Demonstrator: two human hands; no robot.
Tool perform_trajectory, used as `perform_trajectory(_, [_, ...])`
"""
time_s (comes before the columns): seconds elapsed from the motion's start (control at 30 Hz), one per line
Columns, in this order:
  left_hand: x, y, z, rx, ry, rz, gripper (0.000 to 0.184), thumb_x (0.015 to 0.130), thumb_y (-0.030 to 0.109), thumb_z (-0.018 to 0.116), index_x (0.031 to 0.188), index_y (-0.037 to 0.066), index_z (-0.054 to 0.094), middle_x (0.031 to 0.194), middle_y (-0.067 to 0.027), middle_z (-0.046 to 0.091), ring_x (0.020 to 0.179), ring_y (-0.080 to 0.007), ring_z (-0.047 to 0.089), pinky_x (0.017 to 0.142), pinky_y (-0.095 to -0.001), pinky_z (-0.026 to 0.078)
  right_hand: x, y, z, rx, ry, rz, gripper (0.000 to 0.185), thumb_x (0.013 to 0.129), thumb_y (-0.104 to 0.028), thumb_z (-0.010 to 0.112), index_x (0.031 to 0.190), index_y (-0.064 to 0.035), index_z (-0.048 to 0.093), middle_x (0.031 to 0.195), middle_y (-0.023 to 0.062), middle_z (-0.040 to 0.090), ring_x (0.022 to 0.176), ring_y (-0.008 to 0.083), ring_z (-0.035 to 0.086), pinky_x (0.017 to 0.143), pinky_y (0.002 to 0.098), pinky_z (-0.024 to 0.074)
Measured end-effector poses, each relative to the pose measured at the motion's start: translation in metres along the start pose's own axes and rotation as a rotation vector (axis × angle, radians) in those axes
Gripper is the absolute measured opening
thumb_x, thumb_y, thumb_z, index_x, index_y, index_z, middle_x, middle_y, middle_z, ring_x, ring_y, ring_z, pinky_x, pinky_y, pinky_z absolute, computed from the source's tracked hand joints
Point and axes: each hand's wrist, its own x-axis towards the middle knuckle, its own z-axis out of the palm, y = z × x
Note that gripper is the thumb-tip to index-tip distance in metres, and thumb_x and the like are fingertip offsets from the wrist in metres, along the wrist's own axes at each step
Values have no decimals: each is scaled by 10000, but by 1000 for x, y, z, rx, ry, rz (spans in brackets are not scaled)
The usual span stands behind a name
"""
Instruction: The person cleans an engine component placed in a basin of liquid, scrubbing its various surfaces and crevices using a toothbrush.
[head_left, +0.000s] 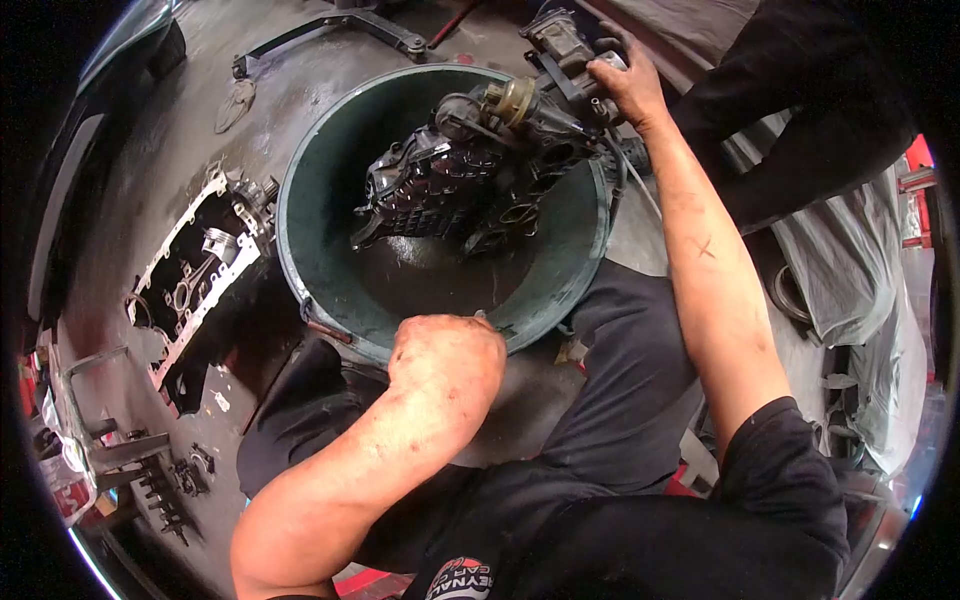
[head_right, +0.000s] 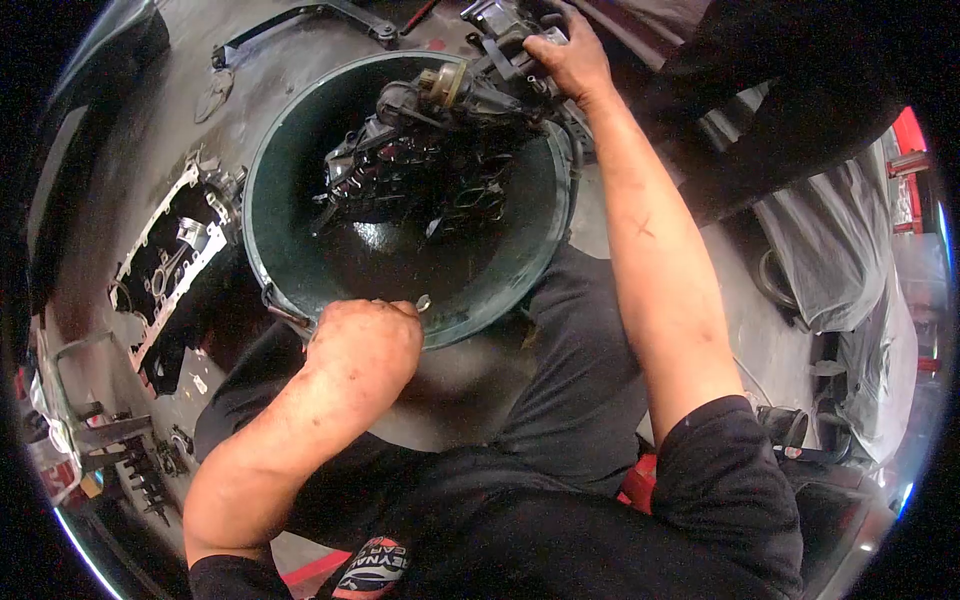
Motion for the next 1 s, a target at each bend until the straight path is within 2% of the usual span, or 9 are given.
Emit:
perform_trajectory(0.07, [-2, 1, -3, 16, -10, 6, 155, 832, 101, 581, 944, 17, 646, 866, -134, 720, 804, -242, 720, 673, -355, 575, 1, 0, -1, -97, 19, -47, 641, 751, -226, 729, 1349, -104, 535, 1152, 102, 625, 1016, 178, 591, 897, 317, 486])
perform_trajectory(0.1, [-2, 2, -4, 24, -14, 8, 158, 831, 100, 582, 947, 14, 644, 866, -137, 719, 802, -242, 720, 671, -355, 576, 1, -1, 1, -21, 7, -1, 638, 748, -243, 723, 1344, -102, 542, 1153, 105, 632, 1009, 184, 595, 903, 320, 481])
perform_trajectory(0.2, [-2, 0, -3, 32, 2, 28, 163, 829, 99, 581, 951, 9, 641, 868, -143, 718, 803, -243, 720, 669, -353, 577, 0, -5, 2, -53, 16, 9, 633, 747, -241, 716, 1341, -106, 545, 1144, 106, 638, 999, 184, 599, 901, 316, 479])
perform_trajectory(0.53, [2, 2, 1, 20, 0, 30, 172, 825, 98, 589, 953, -1, 646, 881, -145, 720, 815, -248, 721, 681, -361, 576, -4, -24, 6, -71, -29, -41, 647, 739, -211, 710, 1356, -142, 529, 1166, 111, 624, 1006, 190, 600, 909, 324, 479])
perform_trajectory(0.63, [3, 2, -2, 24, -30, 25, 171, 825, 101, 595, 952, -1, 647, 880, -142, 719, 813, -245, 720, 678, -357, 576, -3, -31, 10, -9, -69, -20, 651, 737, -207, 709, 1359, -145, 523, 1179, 110, 618, 1026, 198, 595, 922, 326, 474])
perform_trajectory(0.83, [3, 0, -3, 48, 6, 11, 173, 836, 107, 590, 962, 0, 640, 873, -139, 716, 801, -244, 720, 681, -348, 573, 0, -41, 23, -53, -68, -147, 663, 722, -221, 715, 1351, -134, 526, 1213, 105, 606, 1117, 228, 569, 987, 334, 435])
perform_trajectory(1.0, [5, -3, 5, 82, 75, -34, 137, 850, 105, 570, 937, 19, 633, 851, -129, 713, 792, -241, 722, 672, -345, 573, 4, -53, 31, -165, -60, -199, 680, 696, -257, 732, 1331, -116, 535, 1216, 135, 597, 1160, 281, 559, 1022, 361, 415])
